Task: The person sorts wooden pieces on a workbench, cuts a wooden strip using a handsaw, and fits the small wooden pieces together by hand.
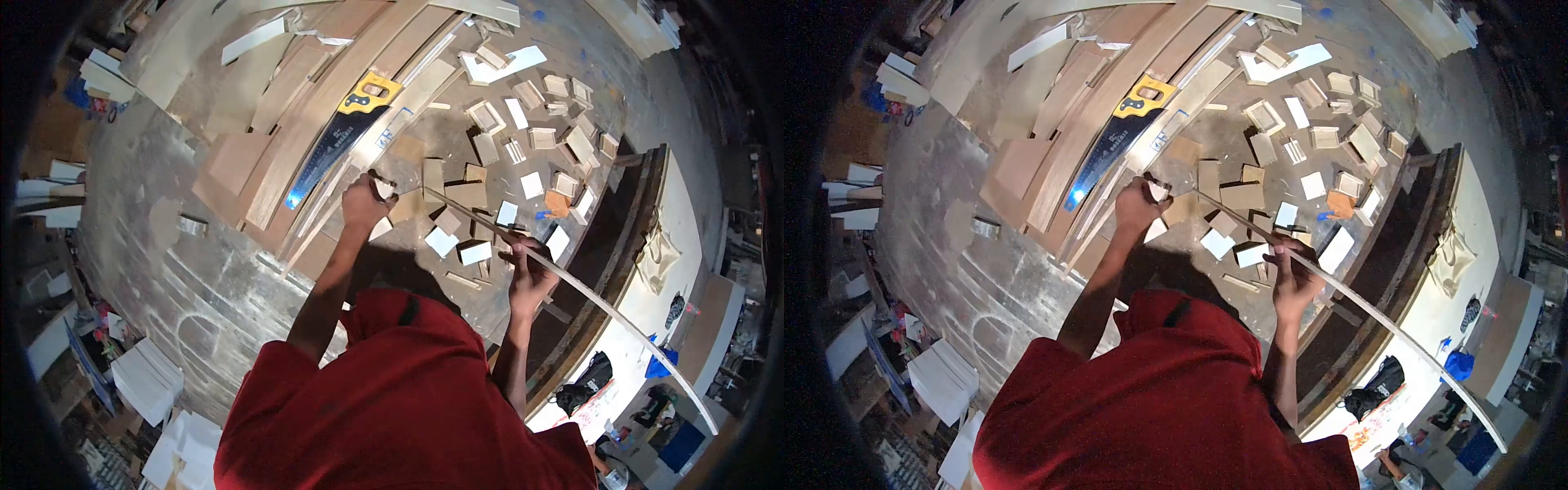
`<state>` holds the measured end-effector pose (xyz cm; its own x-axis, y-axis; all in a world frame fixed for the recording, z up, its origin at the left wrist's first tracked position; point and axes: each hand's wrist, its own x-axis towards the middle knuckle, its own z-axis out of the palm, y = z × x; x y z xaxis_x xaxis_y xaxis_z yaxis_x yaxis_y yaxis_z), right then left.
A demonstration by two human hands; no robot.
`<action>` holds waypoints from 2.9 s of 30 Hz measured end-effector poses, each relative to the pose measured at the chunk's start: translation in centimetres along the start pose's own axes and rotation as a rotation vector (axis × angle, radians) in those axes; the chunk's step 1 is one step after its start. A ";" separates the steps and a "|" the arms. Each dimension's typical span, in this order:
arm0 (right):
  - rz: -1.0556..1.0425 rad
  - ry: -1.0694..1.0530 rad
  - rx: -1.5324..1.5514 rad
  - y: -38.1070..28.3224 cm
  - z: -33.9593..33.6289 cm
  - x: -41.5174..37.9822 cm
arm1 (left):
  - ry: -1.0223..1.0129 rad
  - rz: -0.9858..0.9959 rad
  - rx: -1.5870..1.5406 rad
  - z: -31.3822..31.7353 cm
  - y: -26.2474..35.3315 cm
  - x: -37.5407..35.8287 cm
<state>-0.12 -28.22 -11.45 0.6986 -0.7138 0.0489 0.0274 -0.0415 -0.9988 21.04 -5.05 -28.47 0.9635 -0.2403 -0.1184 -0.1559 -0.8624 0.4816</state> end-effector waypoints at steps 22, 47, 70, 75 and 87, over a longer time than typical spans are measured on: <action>-0.292 -0.019 0.325 -4.5 -7.5 -0.6 | 0.072 0.311 -0.763 -18.9 16.5 -10.1; -0.258 -0.031 0.457 -4.3 -7.2 -3.0 | -0.039 0.198 -1.161 -19.7 15.8 -12.7; -0.319 -0.006 0.416 -5.9 -6.8 -3.0 | 0.055 0.213 -1.384 -19.6 17.8 -14.1; -0.312 -0.003 0.407 -6.0 -7.4 -2.8 | 0.053 0.224 -1.411 -19.5 18.2 -14.2; -0.321 -0.013 0.408 -5.5 -8.3 -2.4 | 0.050 0.189 -1.342 -20.2 18.6 -14.4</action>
<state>-7.87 -32.04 -5.97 0.6179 -0.7013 0.3554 0.5161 0.0208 -0.8563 8.70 -8.65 -0.26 0.9623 -0.2650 0.0607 0.0176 0.2837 0.9588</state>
